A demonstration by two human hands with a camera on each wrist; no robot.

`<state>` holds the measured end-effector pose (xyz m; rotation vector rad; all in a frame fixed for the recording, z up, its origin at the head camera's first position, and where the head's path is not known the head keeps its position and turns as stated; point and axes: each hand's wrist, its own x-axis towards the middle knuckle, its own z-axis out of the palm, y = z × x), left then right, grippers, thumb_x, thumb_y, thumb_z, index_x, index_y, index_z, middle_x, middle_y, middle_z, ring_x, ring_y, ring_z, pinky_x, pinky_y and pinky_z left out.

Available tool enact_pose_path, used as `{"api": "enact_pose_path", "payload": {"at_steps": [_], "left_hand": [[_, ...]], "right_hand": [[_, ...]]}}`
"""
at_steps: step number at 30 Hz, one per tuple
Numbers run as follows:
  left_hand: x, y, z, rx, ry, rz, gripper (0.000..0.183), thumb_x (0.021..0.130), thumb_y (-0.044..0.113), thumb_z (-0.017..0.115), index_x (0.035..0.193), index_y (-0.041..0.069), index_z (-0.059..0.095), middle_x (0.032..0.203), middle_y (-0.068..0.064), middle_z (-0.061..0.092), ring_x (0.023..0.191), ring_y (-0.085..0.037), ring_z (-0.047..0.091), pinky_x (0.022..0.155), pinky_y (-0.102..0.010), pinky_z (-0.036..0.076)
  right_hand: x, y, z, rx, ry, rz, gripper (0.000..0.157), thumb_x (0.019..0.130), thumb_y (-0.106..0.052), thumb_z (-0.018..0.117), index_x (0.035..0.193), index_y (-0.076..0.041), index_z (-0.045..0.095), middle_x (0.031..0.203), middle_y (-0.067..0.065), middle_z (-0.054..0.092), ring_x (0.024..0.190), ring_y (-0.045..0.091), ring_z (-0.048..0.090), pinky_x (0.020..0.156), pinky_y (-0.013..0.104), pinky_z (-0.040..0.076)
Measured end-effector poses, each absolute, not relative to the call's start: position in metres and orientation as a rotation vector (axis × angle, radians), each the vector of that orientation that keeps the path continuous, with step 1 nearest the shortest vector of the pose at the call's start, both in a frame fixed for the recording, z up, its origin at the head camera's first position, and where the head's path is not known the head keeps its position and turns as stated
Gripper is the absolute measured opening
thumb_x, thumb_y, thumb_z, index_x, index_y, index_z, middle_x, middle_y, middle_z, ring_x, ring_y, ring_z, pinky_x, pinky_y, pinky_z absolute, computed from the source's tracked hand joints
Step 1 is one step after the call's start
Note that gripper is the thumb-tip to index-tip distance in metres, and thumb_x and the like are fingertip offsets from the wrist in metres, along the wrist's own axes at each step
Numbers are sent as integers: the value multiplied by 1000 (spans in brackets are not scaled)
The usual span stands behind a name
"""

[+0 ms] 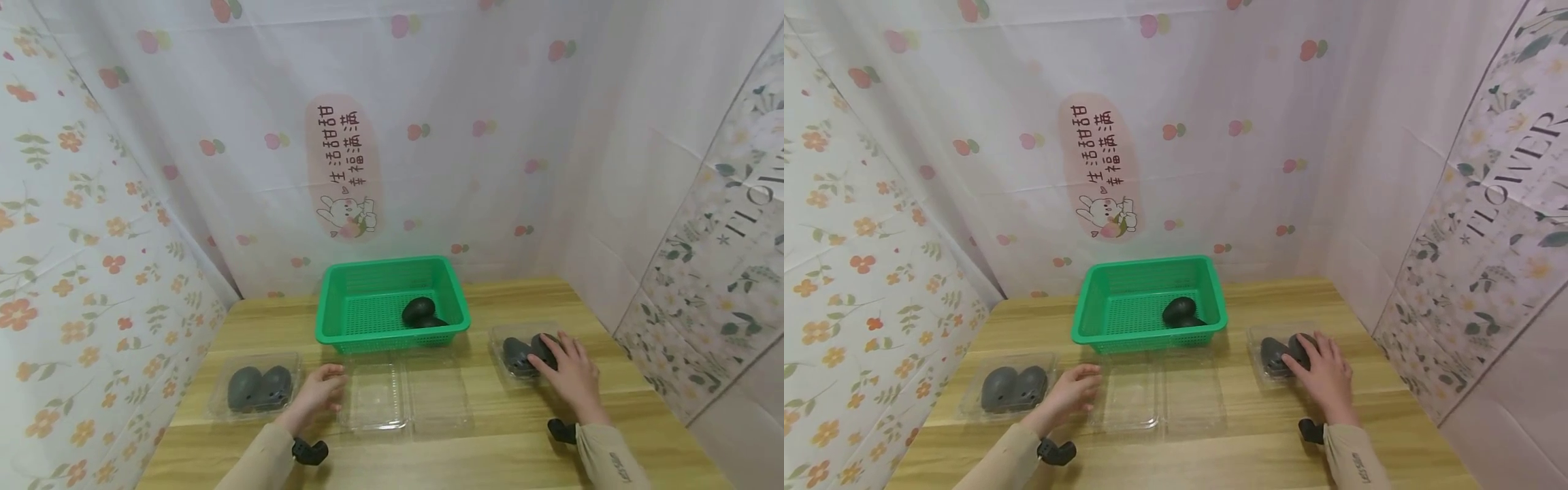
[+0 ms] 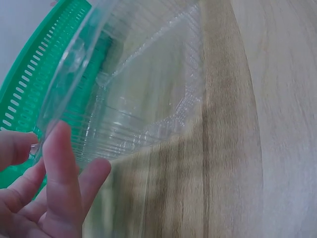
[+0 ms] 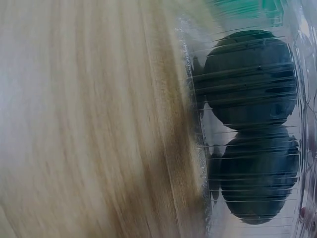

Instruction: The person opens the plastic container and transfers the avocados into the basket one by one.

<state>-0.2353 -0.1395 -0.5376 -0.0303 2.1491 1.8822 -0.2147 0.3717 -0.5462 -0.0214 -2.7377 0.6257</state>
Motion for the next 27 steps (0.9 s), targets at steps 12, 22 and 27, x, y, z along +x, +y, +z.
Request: {"api": "enact_pose_path", "payload": {"at_steps": [12,22,27], "left_hand": [[-228,-147,-532,-2,2215,1842,41,98,13,56,128,-12,47,122,-25,52,84,-25,58,51,-32,54],[-220,-155,-508,90,2178,1815,48,98,18,57,131,-13,43,125,-29,53,99,-42,63,52,-31,55],[-222,-158,-499,128,2174,1798,51,98,20,56,133,-14,41,128,-32,51,100,-41,63,53,-29,55]], "right_hand": [[-217,367,-544,-3,-2750,652,71,93,-54,56,146,-8,41,153,25,23,136,52,15,87,77,20],[-212,370,-550,-31,-2727,671,70,92,-53,58,145,-9,43,152,25,24,136,51,15,89,76,19],[-213,371,-548,-30,-2720,691,70,93,-52,58,145,-9,43,153,25,24,137,51,13,89,77,18]]}}
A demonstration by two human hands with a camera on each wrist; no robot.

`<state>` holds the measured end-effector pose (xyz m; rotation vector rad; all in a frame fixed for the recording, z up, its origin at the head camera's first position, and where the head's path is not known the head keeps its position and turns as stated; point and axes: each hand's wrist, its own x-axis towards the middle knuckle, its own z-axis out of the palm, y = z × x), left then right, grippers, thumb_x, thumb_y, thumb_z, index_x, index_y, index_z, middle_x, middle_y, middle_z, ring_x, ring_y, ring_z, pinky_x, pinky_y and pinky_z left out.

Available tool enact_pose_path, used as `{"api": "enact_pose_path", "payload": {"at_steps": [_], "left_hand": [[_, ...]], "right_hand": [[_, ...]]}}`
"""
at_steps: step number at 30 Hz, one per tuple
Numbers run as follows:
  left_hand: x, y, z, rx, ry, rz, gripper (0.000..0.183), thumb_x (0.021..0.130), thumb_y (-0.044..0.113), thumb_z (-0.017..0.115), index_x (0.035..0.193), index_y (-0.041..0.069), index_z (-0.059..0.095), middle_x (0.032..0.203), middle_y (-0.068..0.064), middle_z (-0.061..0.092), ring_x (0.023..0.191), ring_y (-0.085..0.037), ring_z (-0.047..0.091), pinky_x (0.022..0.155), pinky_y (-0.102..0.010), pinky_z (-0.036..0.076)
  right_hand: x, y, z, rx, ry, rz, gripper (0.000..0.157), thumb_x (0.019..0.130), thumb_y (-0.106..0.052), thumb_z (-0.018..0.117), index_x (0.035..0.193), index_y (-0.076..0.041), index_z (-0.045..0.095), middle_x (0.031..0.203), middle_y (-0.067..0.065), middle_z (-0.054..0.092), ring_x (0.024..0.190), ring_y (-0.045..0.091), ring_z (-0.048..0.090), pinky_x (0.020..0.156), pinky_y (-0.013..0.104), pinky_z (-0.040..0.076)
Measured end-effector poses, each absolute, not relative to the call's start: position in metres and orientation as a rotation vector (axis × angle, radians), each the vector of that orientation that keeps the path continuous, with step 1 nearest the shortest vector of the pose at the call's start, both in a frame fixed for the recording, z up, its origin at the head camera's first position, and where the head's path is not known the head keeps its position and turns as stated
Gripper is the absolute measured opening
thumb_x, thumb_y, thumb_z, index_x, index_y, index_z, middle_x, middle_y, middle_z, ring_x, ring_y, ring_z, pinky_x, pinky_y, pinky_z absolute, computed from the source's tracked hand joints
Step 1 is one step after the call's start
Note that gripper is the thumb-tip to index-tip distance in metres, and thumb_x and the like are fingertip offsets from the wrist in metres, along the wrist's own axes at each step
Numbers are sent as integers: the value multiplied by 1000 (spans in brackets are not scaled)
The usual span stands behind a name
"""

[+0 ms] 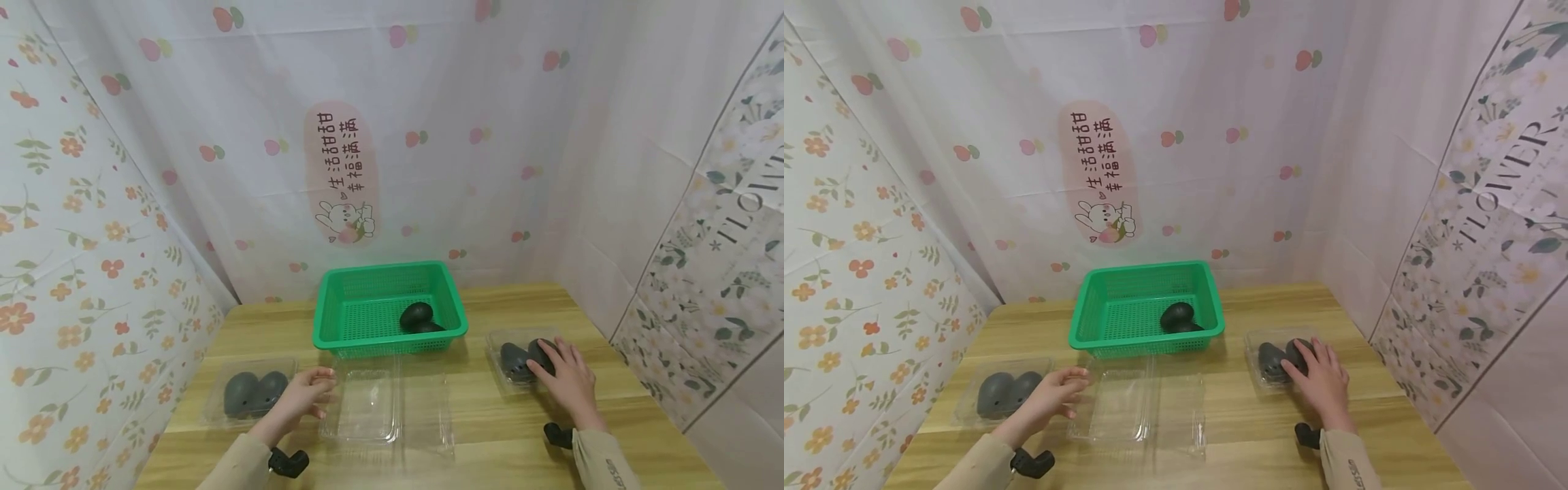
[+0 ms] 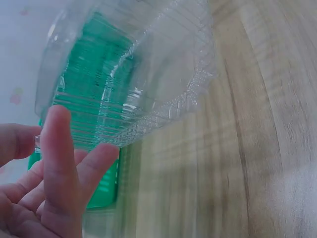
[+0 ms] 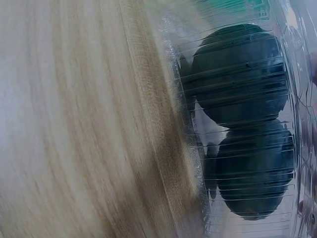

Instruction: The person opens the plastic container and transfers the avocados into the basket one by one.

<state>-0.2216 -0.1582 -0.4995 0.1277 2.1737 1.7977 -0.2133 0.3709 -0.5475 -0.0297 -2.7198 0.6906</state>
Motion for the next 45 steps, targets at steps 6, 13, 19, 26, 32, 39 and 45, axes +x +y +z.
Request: {"api": "enact_pose_path", "payload": {"at_steps": [6,13,19,26,32,39,45], "left_hand": [[-224,-162,-492,149,2139,1800,52,99,22,56,134,-13,39,130,-31,50,102,-37,64,53,-26,54],[-231,-167,-470,214,2127,1801,55,99,22,56,137,-13,37,136,-32,45,105,-36,63,51,-24,52],[-237,-175,-444,209,2158,1796,52,99,20,56,138,-10,38,136,-29,46,109,-39,60,51,-24,52],[-244,-193,-424,221,2178,1799,54,101,21,52,141,-11,32,140,-31,42,114,-40,57,53,-24,53],[-250,-212,-416,195,2174,1845,55,102,22,51,141,-12,31,142,-31,40,112,-36,60,52,-21,52],[-254,-240,-406,154,2256,1836,58,103,26,50,144,-9,29,145,-27,39,112,-28,61,61,-23,55],[-256,-263,-406,111,2255,1910,59,103,25,49,145,-11,26,143,-25,42,99,-11,66,61,-22,54]], "right_hand": [[-214,370,-544,-17,-2707,704,69,93,-51,58,145,-8,43,152,25,24,138,52,12,89,78,18],[-215,373,-543,-18,-2700,695,69,93,-50,59,146,-9,42,153,24,24,138,52,14,88,76,19],[-217,374,-540,-13,-2701,705,69,93,-50,58,146,-9,42,154,23,23,139,51,11,89,77,18],[-220,374,-542,-12,-2717,701,70,93,-51,58,146,-9,41,154,24,22,139,50,10,89,77,18],[-218,373,-545,-13,-2725,716,70,93,-50,58,147,-9,41,155,23,21,140,50,9,89,77,18],[-217,371,-546,-21,-2725,723,70,93,-50,58,146,-9,41,154,23,22,140,49,8,89,77,18],[-214,371,-546,-33,-2729,715,70,93,-51,58,146,-9,41,155,23,22,140,50,10,89,77,19]]}}
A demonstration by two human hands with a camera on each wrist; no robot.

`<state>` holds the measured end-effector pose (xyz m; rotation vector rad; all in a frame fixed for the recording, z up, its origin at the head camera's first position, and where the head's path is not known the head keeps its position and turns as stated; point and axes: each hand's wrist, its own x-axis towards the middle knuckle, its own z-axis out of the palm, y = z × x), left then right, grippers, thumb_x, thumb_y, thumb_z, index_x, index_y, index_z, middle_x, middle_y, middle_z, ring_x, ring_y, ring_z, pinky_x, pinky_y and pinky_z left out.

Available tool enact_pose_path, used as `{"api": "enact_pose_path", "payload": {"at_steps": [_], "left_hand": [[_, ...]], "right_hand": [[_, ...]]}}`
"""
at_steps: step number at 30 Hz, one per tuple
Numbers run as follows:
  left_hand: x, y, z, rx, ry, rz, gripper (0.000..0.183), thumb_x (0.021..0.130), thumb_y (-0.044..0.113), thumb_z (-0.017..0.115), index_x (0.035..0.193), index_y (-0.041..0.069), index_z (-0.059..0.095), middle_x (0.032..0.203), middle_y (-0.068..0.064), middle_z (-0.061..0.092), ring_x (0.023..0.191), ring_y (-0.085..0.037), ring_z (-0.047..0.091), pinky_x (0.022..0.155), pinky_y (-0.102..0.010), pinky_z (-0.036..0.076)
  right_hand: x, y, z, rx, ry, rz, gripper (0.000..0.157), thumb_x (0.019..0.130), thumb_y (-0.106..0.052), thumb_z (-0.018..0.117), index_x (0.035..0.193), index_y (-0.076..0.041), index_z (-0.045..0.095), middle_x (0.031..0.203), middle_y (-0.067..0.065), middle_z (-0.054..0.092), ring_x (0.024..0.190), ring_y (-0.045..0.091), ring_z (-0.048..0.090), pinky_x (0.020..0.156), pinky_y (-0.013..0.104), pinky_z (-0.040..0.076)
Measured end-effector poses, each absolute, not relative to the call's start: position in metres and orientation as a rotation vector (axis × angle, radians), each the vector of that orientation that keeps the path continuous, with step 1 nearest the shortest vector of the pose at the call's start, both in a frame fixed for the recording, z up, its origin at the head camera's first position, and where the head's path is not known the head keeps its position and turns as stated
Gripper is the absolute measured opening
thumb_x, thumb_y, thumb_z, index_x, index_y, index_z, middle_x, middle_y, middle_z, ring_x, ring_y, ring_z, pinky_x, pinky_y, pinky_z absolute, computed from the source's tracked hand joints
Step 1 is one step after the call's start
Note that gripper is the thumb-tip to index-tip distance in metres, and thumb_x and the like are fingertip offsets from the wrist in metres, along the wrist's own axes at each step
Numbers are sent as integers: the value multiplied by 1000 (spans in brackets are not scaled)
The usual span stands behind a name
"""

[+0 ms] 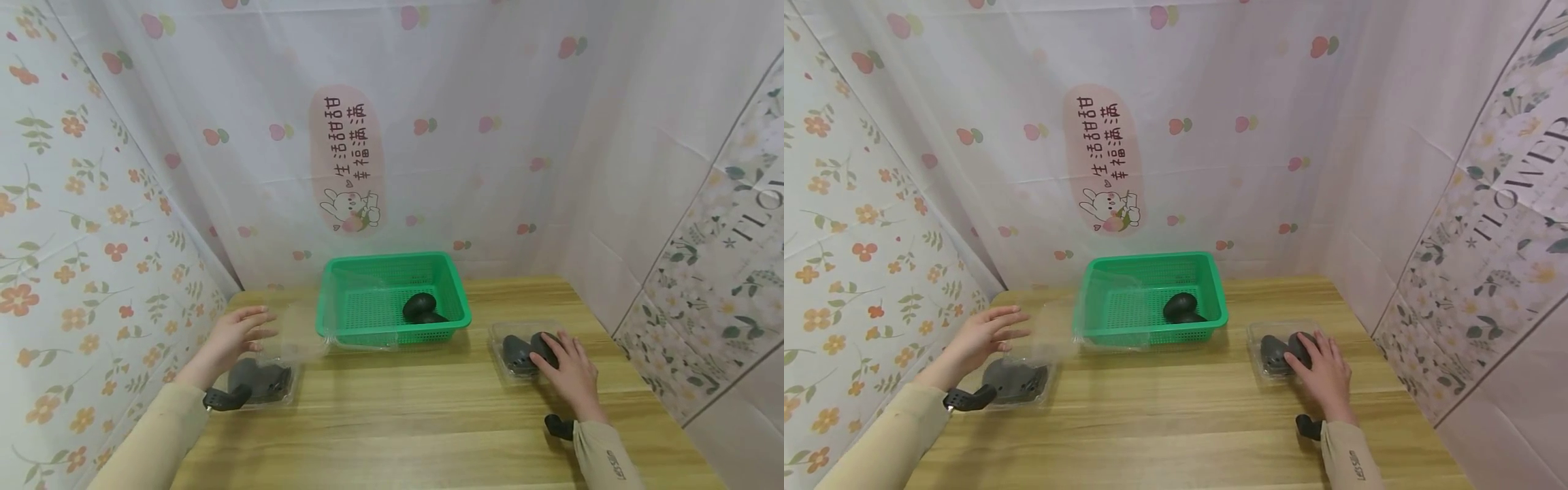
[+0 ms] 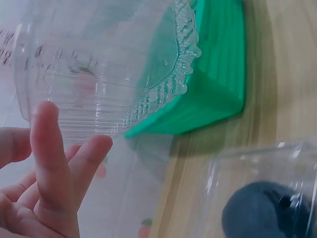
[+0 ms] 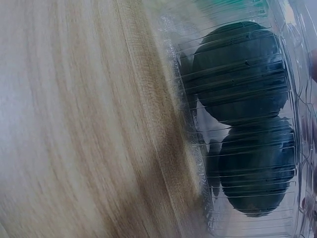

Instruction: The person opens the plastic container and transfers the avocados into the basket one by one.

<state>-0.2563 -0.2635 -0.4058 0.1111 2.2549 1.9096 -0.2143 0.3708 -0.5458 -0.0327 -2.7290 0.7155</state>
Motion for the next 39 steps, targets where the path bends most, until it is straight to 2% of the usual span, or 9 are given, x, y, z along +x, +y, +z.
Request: {"api": "enact_pose_path", "payload": {"at_steps": [4,8,12,15,19,22,30,35,39], "left_hand": [[-258,-277,-405,93,2233,1963,62,102,23,51,145,-12,24,131,-12,56,97,-9,66,64,-21,54],[-260,-291,-403,81,2212,2004,62,102,21,52,145,-13,23,111,12,62,96,-8,66,69,-23,56],[-261,-306,-404,71,2126,2110,37,102,18,51,134,-1,44,102,19,65,93,-8,67,69,-25,56],[-262,-317,-406,59,2059,2182,15,103,17,49,116,15,54,101,18,66,92,-8,68,70,-24,56],[-262,-328,-406,14,2019,2235,10,102,17,50,108,21,57,103,19,63,92,-8,67,73,-24,56],[-261,-335,-405,-48,2013,2254,10,101,18,53,111,19,55,112,15,54,93,-7,67,75,-24,56],[-264,-346,-398,-177,2073,2251,28,100,21,54,124,12,42,153,-15,17,88,-2,66,78,-23,55],[-263,-354,-395,-230,2119,2284,26,100,20,54,122,9,45,141,-12,30,84,-3,67,77,-24,56],[-262,-357,-392,-321,2116,2335,46,101,18,50,141,1,35,152,-14,20,80,-2,66,74,-25,57]], "right_hand": [[-213,371,-544,-41,-2735,719,70,93,-51,57,146,-9,41,154,23,22,140,49,8,89,77,18],[-213,371,-545,-37,-2734,715,70,93,-51,57,146,-9,41,154,24,22,141,48,7,89,77,18],[-215,372,-546,-31,-2726,700,69,93,-51,58,146,-9,41,154,24,23,141,48,8,89,77,19],[-216,372,-546,-30,-2723,697,69,93,-51,58,146,-9,42,153,24,24,140,48,10,89,77,19],[-216,372,-547,-33,-2722,706,69,93,-51,58,146,-9,42,153,24,24,139,50,12,88,77,19],[-216,372,-547,-36,-2719,714,69,93,-51,58,146,-9,43,153,24,25,139,50,13,88,76,20],[-215,370,-545,-38,-2696,730,68,93,-49,59,145,-9,43,153,24,25,139,49,13,88,77,19],[-216,371,-544,-37,-2694,723,67,93,-49,59,145,-9,44,153,24,25,139,49,13,88,77,19],[-214,371,-546,-31,-2704,709,68,93,-49,59,145,-9,43,153,24,24,140,49,11,88,77,19]]}}
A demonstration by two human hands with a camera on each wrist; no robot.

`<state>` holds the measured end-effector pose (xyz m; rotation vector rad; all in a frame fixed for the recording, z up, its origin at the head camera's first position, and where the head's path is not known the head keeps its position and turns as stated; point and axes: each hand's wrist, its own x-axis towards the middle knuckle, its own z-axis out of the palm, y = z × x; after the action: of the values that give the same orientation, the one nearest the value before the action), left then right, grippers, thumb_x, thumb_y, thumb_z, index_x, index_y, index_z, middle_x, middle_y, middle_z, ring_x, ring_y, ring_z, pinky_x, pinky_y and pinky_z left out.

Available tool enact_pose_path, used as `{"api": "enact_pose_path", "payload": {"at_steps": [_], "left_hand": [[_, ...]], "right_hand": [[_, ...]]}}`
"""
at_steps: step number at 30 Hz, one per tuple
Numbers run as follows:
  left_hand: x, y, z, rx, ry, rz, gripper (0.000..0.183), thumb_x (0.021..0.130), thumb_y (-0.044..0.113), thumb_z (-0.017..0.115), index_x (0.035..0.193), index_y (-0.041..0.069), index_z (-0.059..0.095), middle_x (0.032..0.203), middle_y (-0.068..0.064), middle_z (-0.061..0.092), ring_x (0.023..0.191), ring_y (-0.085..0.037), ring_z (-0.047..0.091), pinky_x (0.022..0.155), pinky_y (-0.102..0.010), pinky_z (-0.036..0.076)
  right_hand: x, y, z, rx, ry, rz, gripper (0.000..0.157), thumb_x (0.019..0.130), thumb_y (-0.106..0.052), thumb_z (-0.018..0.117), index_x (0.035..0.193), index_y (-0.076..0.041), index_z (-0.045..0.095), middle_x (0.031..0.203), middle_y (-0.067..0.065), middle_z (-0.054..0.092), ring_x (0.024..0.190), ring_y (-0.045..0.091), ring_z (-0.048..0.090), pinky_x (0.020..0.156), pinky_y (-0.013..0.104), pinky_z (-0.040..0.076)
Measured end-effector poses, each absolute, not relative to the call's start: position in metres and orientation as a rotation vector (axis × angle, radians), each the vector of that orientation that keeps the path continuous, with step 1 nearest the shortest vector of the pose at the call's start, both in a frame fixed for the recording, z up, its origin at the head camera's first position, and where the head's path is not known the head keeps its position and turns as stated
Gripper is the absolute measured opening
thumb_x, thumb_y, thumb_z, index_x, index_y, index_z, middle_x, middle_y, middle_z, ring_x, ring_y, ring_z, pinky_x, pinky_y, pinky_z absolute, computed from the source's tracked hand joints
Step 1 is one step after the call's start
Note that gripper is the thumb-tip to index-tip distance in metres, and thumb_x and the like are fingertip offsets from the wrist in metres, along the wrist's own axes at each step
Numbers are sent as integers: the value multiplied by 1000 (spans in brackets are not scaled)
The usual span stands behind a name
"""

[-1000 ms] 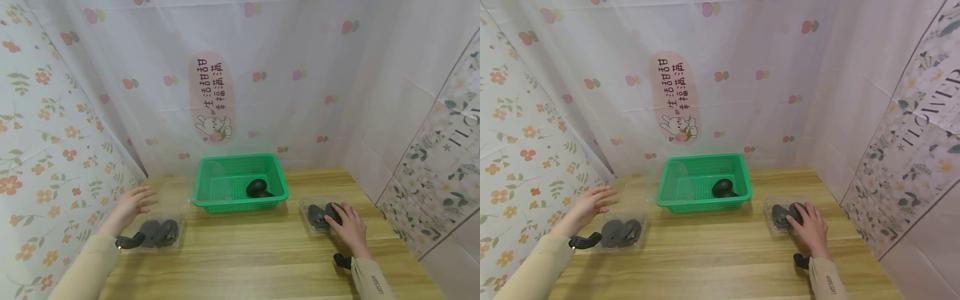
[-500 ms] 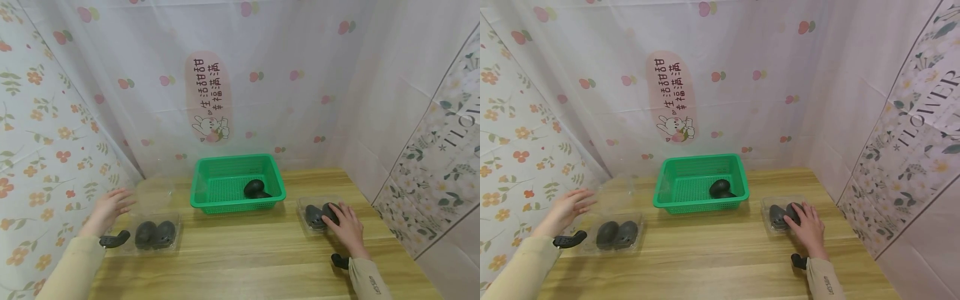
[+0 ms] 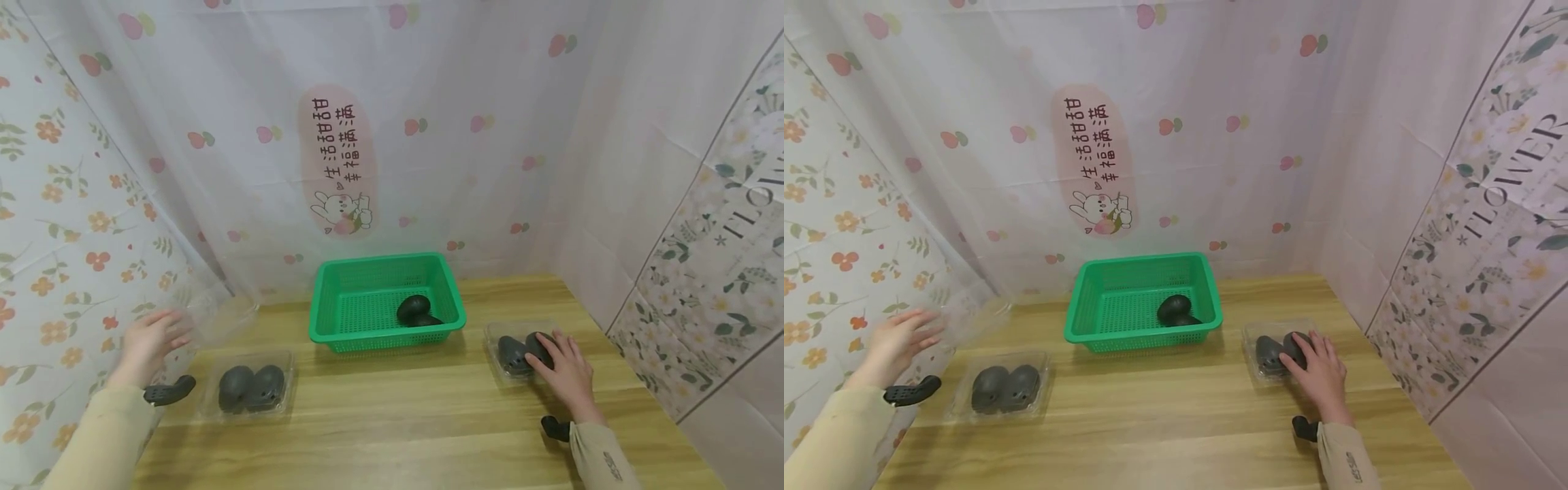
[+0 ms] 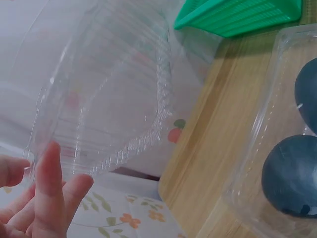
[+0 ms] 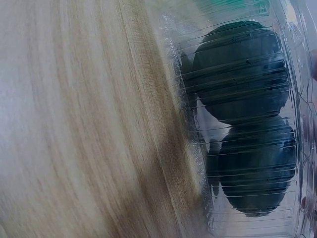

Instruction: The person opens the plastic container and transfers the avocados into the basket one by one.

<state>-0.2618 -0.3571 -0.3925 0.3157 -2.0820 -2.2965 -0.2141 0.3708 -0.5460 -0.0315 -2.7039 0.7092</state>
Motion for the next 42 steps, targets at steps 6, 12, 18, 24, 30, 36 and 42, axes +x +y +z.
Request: {"api": "enact_pose_path", "payload": {"at_steps": [6,12,18,24,30,36,42], "left_hand": [[-265,-358,-391,393,-2202,-2126,68,103,19,44,150,-9,4,158,-21,-8,75,4,61,71,-21,56],[-270,-356,-392,419,-2238,-2063,69,102,17,44,150,-9,2,156,-26,-2,73,6,61,72,-23,57],[-275,-353,-392,450,-2307,-1961,67,102,16,45,150,-9,6,154,-31,7,70,6,61,70,-24,57],[-277,-356,-389,485,-2364,-1867,66,101,18,45,150,-10,10,151,-32,18,68,1,63,68,-24,57],[-276,-361,-384,463,-2391,-1803,66,100,19,44,148,-13,13,144,-35,27,68,1,63,67,-28,58],[-284,-364,-387,440,-2431,-1734,59,100,14,42,146,-15,18,126,-30,49,68,4,59,67,-28,58],[-293,-356,-393,368,-2500,-1675,57,100,12,42,143,-18,22,128,-38,48,68,3,59,66,-29,58]], "right_hand": [[-212,371,-546,-42,-2704,708,68,93,-49,59,145,-9,44,153,24,25,139,49,13,87,76,20],[-214,371,-545,-46,-2721,717,69,93,-50,58,146,-9,42,154,23,23,141,48,9,88,77,19],[-215,370,-544,-44,-2724,711,68,93,-50,58,146,-8,42,153,24,24,141,48,9,88,77,19],[-214,370,-544,-37,-2718,715,68,93,-49,58,145,-8,42,153,25,24,140,49,9,88,77,19],[-215,371,-546,-37,-2718,704,68,93,-49,58,146,-9,42,153,24,24,140,48,10,88,77,19],[-215,371,-546,-38,-2724,714,69,93,-49,59,146,-9,42,154,24,23,140,49,10,88,77,19],[-215,370,-547,-39,-2734,698,68,93,-49,59,146,-9,42,154,23,23,140,48,10,87,76,20]]}}
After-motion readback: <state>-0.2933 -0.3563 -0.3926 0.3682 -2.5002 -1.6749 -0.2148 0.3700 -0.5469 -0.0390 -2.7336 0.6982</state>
